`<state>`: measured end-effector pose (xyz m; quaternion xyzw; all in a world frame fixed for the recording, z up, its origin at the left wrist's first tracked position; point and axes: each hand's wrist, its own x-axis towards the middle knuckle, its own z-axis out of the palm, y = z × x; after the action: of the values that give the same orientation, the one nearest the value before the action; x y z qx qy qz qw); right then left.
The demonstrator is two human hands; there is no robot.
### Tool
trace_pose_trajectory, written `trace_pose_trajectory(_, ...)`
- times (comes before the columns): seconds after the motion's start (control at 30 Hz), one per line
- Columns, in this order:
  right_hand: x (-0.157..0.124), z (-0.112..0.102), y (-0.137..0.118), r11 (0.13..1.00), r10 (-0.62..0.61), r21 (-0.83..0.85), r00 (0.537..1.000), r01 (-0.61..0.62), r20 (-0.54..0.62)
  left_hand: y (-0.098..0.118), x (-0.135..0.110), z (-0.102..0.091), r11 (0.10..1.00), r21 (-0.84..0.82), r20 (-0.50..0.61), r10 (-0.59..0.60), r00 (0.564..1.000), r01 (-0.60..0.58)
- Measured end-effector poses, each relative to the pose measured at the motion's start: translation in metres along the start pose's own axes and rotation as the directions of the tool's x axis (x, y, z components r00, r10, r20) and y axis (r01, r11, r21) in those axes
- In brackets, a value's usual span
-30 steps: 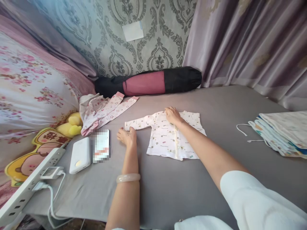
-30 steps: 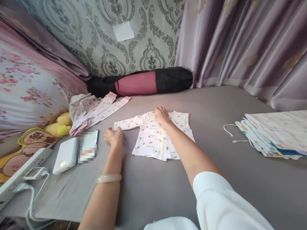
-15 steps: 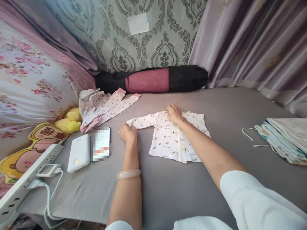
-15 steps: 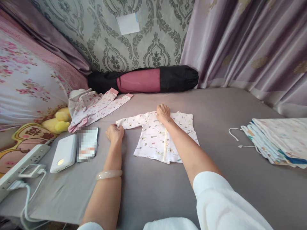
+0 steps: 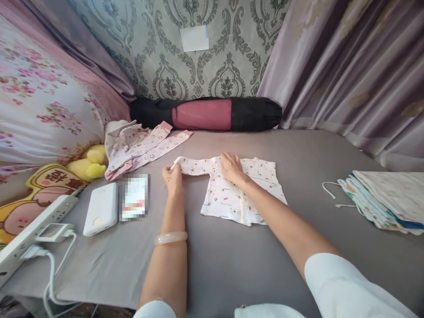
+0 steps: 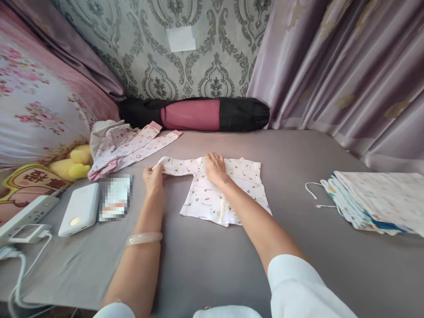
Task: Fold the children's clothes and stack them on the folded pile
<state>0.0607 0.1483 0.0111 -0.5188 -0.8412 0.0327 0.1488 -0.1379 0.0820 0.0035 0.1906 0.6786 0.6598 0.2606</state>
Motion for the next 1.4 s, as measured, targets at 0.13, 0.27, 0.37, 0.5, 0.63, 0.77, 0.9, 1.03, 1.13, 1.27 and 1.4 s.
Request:
trace_pose_trajectory(0.13, -0.011, 0.012, -0.017, 0.999, -0.021, 0.045, 0.991, 0.015, 0.129, 0.010, 0.001, 0.007, 0.873, -0.406, 0.116, -0.242, 0.963, 0.268)
trace_pose_trajectory(0.27, -0.014, 0.021, -0.023, 0.995, 0.037, 0.084, 0.981, -0.054, 0.191, 0.022, -0.002, 0.006, 0.760, -0.543, 0.336, -0.194, 0.922, 0.358)
trace_pose_trajectory(0.37, -0.015, 0.022, -0.024, 0.995, 0.041, 0.087, 0.986, -0.056, 0.165, 0.031, -0.009, 0.008, 0.702, -0.600, 0.408, -0.145, 0.901, 0.385)
trace_pose_trajectory(0.5, -0.014, 0.022, -0.027, 0.993, 0.071, 0.079, 0.986, -0.084, 0.153, 0.041, -0.026, 0.021, 0.686, -0.597, 0.485, -0.104, 0.868, 0.416)
trace_pose_trajectory(0.63, -0.013, 0.018, -0.027, 0.989, 0.060, 0.121, 0.985, -0.080, 0.162, 0.045, -0.043, 0.035, 0.678, -0.593, 0.531, -0.077, 0.844, 0.434)
trace_pose_trajectory(0.77, -0.017, 0.001, -0.014, 0.952, 0.057, 0.295, 0.996, -0.076, 0.073, 0.042, -0.055, 0.045, 0.719, -0.567, 0.522, -0.065, 0.851, 0.403)
trace_pose_trajectory(0.9, -0.031, -0.018, 0.017, 0.720, 0.331, 0.623, 0.941, -0.304, 0.077, 0.038, -0.063, 0.057, 0.819, -0.474, 0.508, -0.045, 0.860, 0.324)
trace_pose_trajectory(1.03, -0.045, -0.027, 0.046, 0.243, 0.483, 0.870, 0.831, -0.428, 0.274, 0.035, -0.072, 0.080, 0.845, -0.433, 0.479, -0.080, 0.874, 0.314)
trace_pose_trajectory(1.13, -0.054, -0.028, 0.057, 0.047, 0.470, 0.897, 0.802, -0.439, 0.368, 0.029, -0.084, 0.102, 0.870, -0.390, 0.460, -0.101, 0.882, 0.303)
trace_pose_trajectory(1.27, -0.059, -0.025, 0.064, -0.047, 0.421, 0.912, 0.820, -0.408, 0.388, 0.014, -0.108, 0.122, 0.956, -0.238, 0.433, -0.054, 0.900, 0.172)
trace_pose_trajectory(1.4, -0.060, -0.025, 0.069, -0.114, 0.351, 0.908, 0.839, -0.403, 0.416, -0.006, -0.131, 0.131, 0.987, -0.159, 0.517, 0.084, 0.852, -0.001)
